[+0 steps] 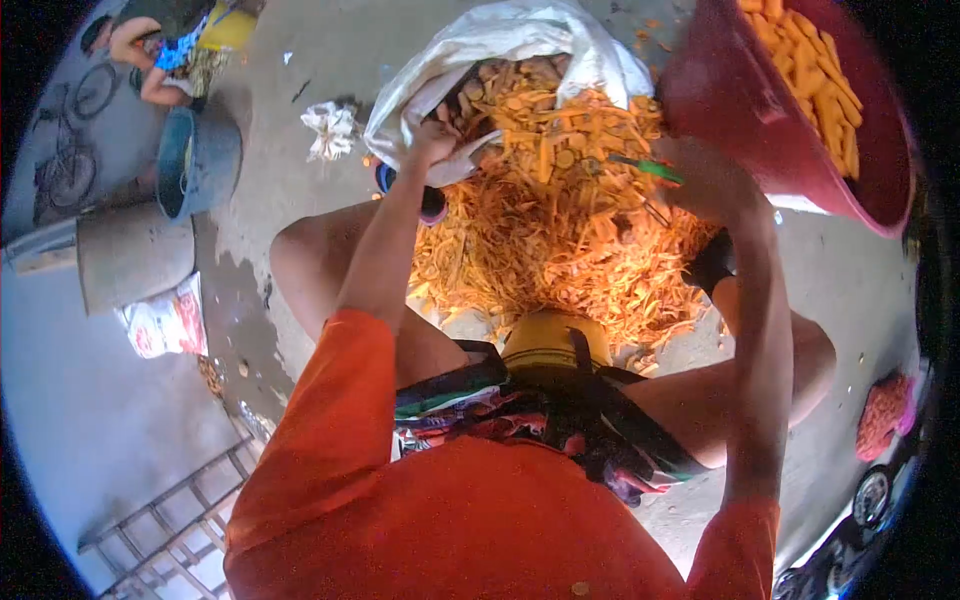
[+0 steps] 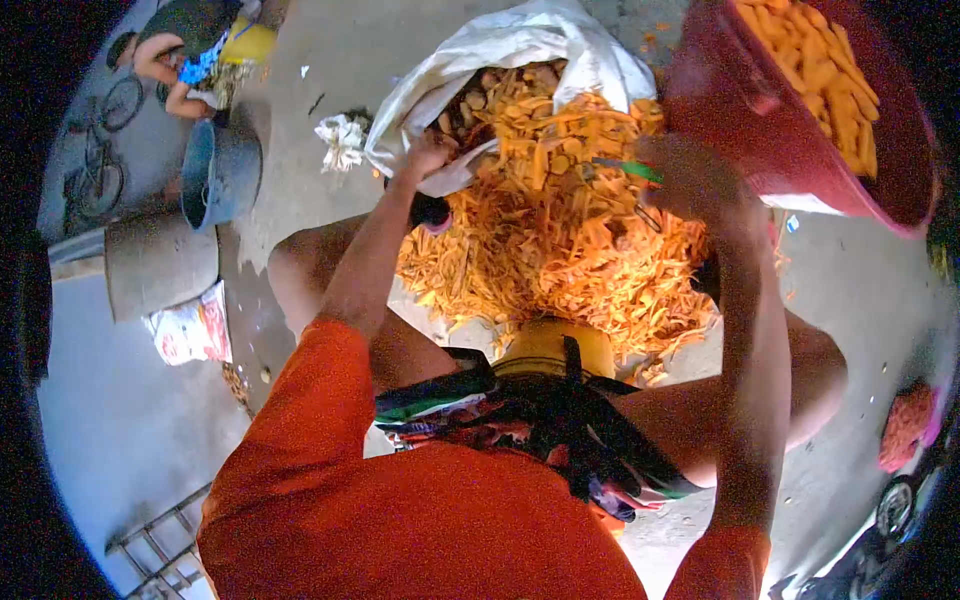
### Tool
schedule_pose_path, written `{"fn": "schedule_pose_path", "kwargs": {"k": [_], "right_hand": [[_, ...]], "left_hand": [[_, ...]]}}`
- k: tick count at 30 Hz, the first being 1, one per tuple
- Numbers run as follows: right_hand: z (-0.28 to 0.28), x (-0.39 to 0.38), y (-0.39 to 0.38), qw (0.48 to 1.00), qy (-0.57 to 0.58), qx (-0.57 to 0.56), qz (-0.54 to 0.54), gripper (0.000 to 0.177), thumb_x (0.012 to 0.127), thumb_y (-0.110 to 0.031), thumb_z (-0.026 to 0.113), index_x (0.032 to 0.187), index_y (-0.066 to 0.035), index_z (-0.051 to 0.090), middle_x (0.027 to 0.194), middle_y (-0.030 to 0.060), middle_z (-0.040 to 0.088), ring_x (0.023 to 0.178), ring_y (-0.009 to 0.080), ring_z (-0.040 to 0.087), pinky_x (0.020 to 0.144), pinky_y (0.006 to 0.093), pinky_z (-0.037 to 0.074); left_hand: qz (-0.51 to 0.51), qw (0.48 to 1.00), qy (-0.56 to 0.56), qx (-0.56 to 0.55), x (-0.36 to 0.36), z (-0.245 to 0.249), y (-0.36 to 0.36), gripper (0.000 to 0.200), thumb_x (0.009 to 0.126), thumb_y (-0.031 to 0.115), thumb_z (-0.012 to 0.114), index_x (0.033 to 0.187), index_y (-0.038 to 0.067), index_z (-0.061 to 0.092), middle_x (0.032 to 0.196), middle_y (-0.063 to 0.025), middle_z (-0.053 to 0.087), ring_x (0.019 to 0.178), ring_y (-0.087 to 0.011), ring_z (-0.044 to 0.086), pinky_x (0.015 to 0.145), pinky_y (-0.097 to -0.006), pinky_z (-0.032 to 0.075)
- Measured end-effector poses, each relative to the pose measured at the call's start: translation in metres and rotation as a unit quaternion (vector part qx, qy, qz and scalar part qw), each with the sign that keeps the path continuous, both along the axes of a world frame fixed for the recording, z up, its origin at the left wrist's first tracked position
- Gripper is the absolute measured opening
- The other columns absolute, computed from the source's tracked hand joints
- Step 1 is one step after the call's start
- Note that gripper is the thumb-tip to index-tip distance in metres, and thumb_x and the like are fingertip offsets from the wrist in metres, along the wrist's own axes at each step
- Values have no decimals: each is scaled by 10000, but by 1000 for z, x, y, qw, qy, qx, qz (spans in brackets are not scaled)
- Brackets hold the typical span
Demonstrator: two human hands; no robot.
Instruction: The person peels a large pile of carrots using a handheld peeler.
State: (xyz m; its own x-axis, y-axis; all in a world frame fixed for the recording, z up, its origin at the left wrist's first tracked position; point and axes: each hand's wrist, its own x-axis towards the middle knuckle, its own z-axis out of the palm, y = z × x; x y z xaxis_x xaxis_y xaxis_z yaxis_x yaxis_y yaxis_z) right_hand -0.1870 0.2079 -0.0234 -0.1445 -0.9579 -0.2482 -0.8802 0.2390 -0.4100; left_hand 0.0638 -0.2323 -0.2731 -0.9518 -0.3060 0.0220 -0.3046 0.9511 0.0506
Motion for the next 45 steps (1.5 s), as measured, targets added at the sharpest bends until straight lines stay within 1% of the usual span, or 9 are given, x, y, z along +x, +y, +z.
{"fn": "schedule_pose_path", "kwargs": {"k": [3,8,10,14,22,26,29,35,45], "right_hand": [[37,22,-3,998,12,-46,-45,347,887,-250,696,1149,-50,588,1081,193,618,1042,393,603,867,475,484],[76,34,-4,992,14,34,-117,433,949,-277,643,1312,-56,561,1250,202,600,1222,385,545,1018,472,439],[82,35,-14,989,33,45,-137,448,960,-283,628,1342,-61,553,1304,206,587,1263,381,528,1049,472,424],[76,33,-25,984,116,70,-118,447,985,-266,588,1378,-59,535,1364,208,563,1315,376,494,1090,472,398],[62,23,-28,993,94,11,-69,413,993,-260,569,1348,-49,559,1322,207,589,1281,379,512,1077,455,401],[78,29,-36,991,91,70,-69,401,974,-246,588,1323,-49,569,1288,209,598,1236,389,531,1043,450,422],[68,27,-36,994,49,25,-90,331,957,-229,601,1232,-43,594,1191,201,619,1152,395,561,968,467,450],[94,33,-27,996,18,-75,-47,213,941,-188,620,1094,-41,597,992,202,630,972,392,609,837,485,469],[97,48,-35,943,-53,-315,-89,288,973,-312,616,1030,-31,646,797,246,619,791,443,611,692,498,478]], "left_hand": [[228,959,-118,118,24,21,39,400,928,273,572,1225,7,591,1214,-273,600,1141,-441,586,987,-525,486],[238,964,-61,99,0,46,28,527,892,223,590,1394,90,499,1314,-258,564,1158,-422,597,972,-530,495],[73,955,-288,7,-10,41,2,472,864,156,621,1330,111,560,1261,-215,630,1066,-360,677,916,-504,548],[-112,955,-261,-89,-15,28,-14,401,827,134,642,1226,98,650,1172,-174,684,1082,-328,675,904,-445,565],[-225,940,-252,-54,-39,37,-19,290,858,203,675,1118,77,665,962,-162,686,1001,-339,685,858,-480,549],[-82,947,-253,182,-60,102,-11,333,992,264,601,1258,66,575,1169,-173,668,1078,-341,652,942,-458,528],[34,810,69,581,-79,158,6,627,970,360,623,1473,77,379,1389,-126,531,1225,-270,576,1058,-425,471],[67,527,145,835,-52,292,101,583,1035,439,416,1449,28,424,1303,-65,572,1030,-197,616,949,-325,495],[49,747,258,611,-52,325,215,442,1036,397,535,1259,17,576,1015,-29,597,894,-101,559,820,-275,489]]}}
